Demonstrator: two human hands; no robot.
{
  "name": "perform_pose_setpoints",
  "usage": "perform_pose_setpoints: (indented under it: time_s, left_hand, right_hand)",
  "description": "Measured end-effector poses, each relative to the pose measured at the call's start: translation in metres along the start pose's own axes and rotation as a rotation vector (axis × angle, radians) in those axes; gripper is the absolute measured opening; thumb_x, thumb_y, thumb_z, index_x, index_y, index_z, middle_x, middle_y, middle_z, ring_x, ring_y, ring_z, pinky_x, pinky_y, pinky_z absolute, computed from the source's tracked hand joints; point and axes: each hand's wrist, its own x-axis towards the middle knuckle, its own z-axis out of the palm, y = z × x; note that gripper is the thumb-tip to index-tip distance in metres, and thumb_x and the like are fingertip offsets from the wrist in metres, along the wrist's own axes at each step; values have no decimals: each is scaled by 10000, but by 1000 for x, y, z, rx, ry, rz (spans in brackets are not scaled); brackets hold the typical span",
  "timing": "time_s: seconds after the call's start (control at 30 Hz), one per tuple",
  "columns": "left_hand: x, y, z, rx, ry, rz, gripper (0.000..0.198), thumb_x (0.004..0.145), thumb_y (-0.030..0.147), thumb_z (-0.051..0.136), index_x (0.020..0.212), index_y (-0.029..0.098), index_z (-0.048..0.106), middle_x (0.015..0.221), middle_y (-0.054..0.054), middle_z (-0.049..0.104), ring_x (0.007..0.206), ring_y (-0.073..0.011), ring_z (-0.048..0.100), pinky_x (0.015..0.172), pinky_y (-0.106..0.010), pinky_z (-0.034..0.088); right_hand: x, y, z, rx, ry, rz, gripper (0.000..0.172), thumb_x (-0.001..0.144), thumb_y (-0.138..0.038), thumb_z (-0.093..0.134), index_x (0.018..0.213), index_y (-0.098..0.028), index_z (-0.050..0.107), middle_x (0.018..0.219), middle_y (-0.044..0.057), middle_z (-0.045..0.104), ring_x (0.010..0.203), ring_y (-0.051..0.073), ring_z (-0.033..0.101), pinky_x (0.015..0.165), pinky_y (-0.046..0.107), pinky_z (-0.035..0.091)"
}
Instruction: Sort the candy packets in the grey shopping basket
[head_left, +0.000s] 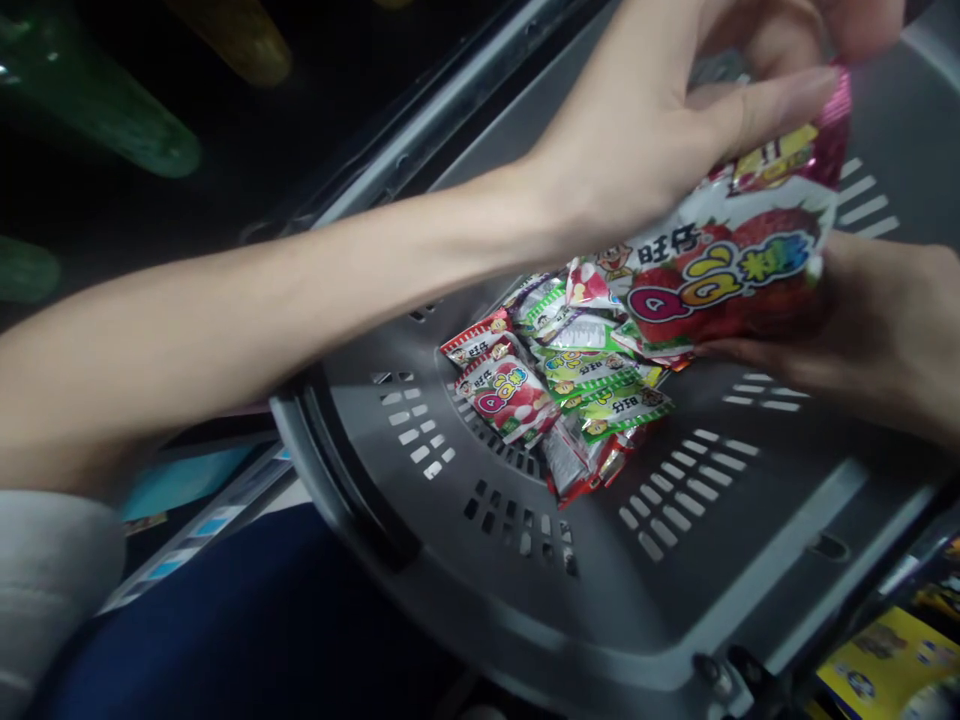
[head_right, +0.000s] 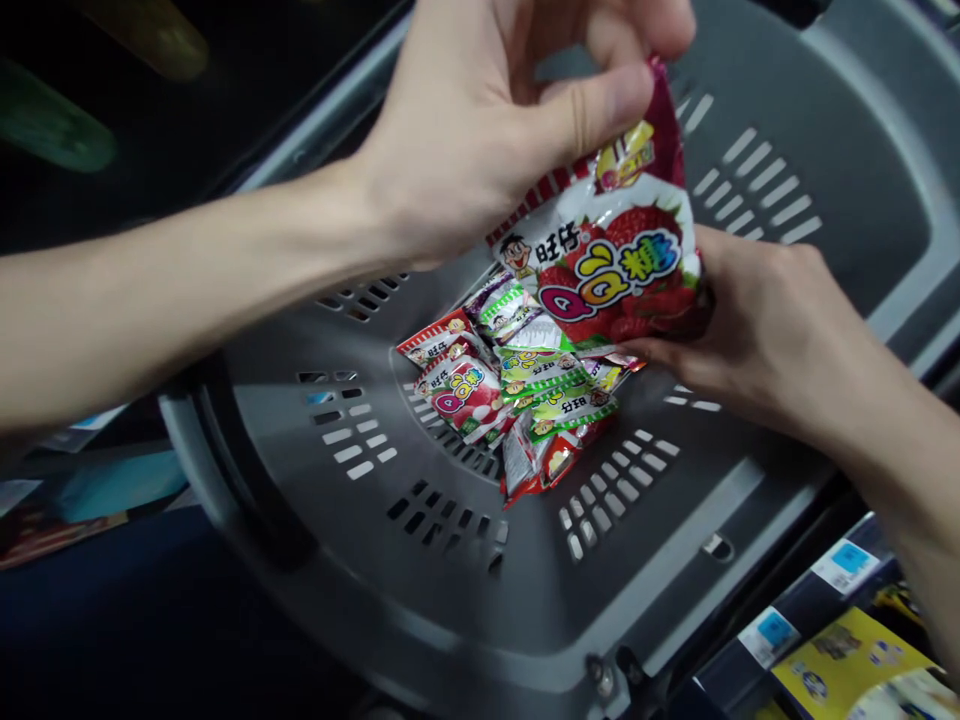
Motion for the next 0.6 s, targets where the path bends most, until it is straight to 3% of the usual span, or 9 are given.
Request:
perform_pose_setpoints:
  time_s: [0.07, 0.13, 0.23, 0.33, 0.47, 0.53, 0.6]
  left_hand:
    - [1, -4, 3, -20, 4, -15, 1120, 415, 199, -304, 930, -241, 588, 1208, -102, 471, 955, -82, 610, 697, -100, -156]
    - [1, -8, 7, -231, 127, -124, 1202, 415, 167, -311, 1201, -194, 524, 1249, -97, 457, 1086, -112, 575, 648, -62, -65]
    - [1, -12, 13, -519, 251, -211, 1104, 535, 177, -258, 1341, -136, 429, 1248, -65, 490, 1158, -118, 569, 667, -50, 111]
    - [0, -10, 17, -740, 281, -264, 855, 733, 235, -82, 1290, -118, 461, 1229, -48, 533, 1131, -87, 626, 759, -72, 267]
    - [-1, -1, 20, -1177, 263, -450, 513, 917, 251, 378, 1292, -85, 479, 1081, -22, 623, 909, 8, 630, 785, -91, 367]
    - [-3, 2, 22, -1374, 199, -517, 361, 963, 285, 504, 1158, -5, 592, 879, 21, 624, 743, 14, 542, 678, -88, 366]
    - [-4, 3, 22, -1491, 169, -494, 308, 1007, 328, 496, 896, 80, 641, 725, 31, 547, 650, -15, 446, 577, -135, 337]
  right_hand:
    - [0, 0, 0, 38, -1, 21, 529, 776, -708, 674, 973, -217, 697, 768, 24, 714, 683, 245, 663, 601, 371, 475]
    - [1, 1, 0, 74, -28, 28, 565, 749, -723, 691, 1001, -217, 692, 751, 22, 712, 650, 243, 655, 565, 363, 467]
    - [1, 4, 0, 58, -52, 21, 581, 742, -740, 683, 1005, -223, 680, 730, 16, 703, 599, 224, 640, 535, 350, 452]
    - [2, 5, -1, 53, -61, 5, 569, 750, -738, 686, 1004, -229, 667, 738, 19, 705, 607, 222, 652, 534, 350, 465]
    - [0, 1, -1, 149, -102, 27, 535, 749, -691, 717, 1033, -242, 650, 779, 25, 726, 620, 234, 672, 509, 357, 496]
    - [-1, 0, 0, 191, -98, 50, 505, 755, -633, 733, 1057, -240, 637, 806, 30, 735, 647, 243, 686, 515, 362, 515]
    - [-1, -1, 1, 217, -73, 63, 500, 746, -595, 755, 1060, -229, 622, 834, 40, 737, 674, 252, 694, 542, 376, 540]
